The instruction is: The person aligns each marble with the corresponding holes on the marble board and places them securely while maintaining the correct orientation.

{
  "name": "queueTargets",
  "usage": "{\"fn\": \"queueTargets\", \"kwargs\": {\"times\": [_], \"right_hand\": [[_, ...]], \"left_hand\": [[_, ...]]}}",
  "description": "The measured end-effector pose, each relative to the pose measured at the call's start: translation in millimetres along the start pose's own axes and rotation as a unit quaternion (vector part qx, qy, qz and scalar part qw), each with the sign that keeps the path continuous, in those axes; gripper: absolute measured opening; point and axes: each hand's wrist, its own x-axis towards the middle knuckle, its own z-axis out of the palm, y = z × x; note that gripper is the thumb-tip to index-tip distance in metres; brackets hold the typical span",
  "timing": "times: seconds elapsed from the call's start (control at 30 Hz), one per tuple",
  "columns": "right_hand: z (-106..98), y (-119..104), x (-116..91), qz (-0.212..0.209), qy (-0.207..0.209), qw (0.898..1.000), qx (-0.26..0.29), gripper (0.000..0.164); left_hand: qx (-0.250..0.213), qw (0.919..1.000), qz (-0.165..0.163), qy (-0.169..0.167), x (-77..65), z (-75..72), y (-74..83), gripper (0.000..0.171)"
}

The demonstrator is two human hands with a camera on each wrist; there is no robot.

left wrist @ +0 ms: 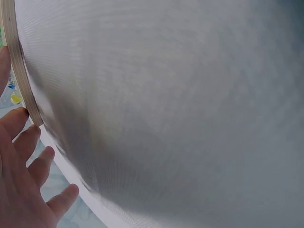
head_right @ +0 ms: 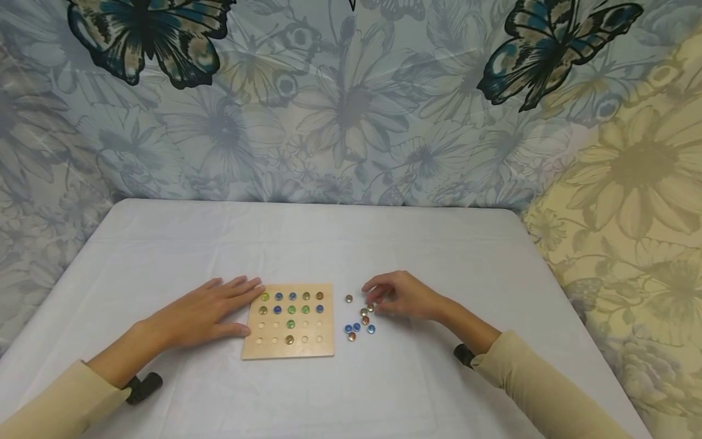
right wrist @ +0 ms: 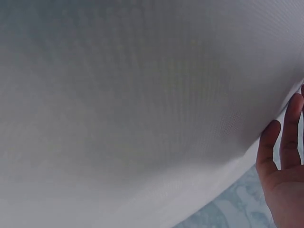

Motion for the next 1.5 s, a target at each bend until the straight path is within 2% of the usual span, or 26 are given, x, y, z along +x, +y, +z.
{"fn": "queueTargets", "kwargs": {"times": [0.83,1.07,1.2,1.5], "right_hand": [[3.0,-4.0,6.1,-0.018,0.026,1.0,-0.004,0.027],[6.1,-14.5,12.7,-0.045,0.043,0.998,0.003,0.024],[9.6,-21.8,21.0,-0.06,0.043,0.997,0.011,0.024],[21.8,-37.9,32.9,-0.06,0.03,0.997,0.03,0.025]], "left_hand": [[0.021,0.9997,0.009,0.004,0.6,2.3,-1.2,0.08],[0.028,0.9996,0.005,0.002,-1.1,2.0,-0.6,0.08],[0.041,0.999,0.01,0.013,-1.4,1.7,-0.3,0.08],[0.04,0.9991,0.012,0.011,-0.2,1.2,2.6,0.079]]}}
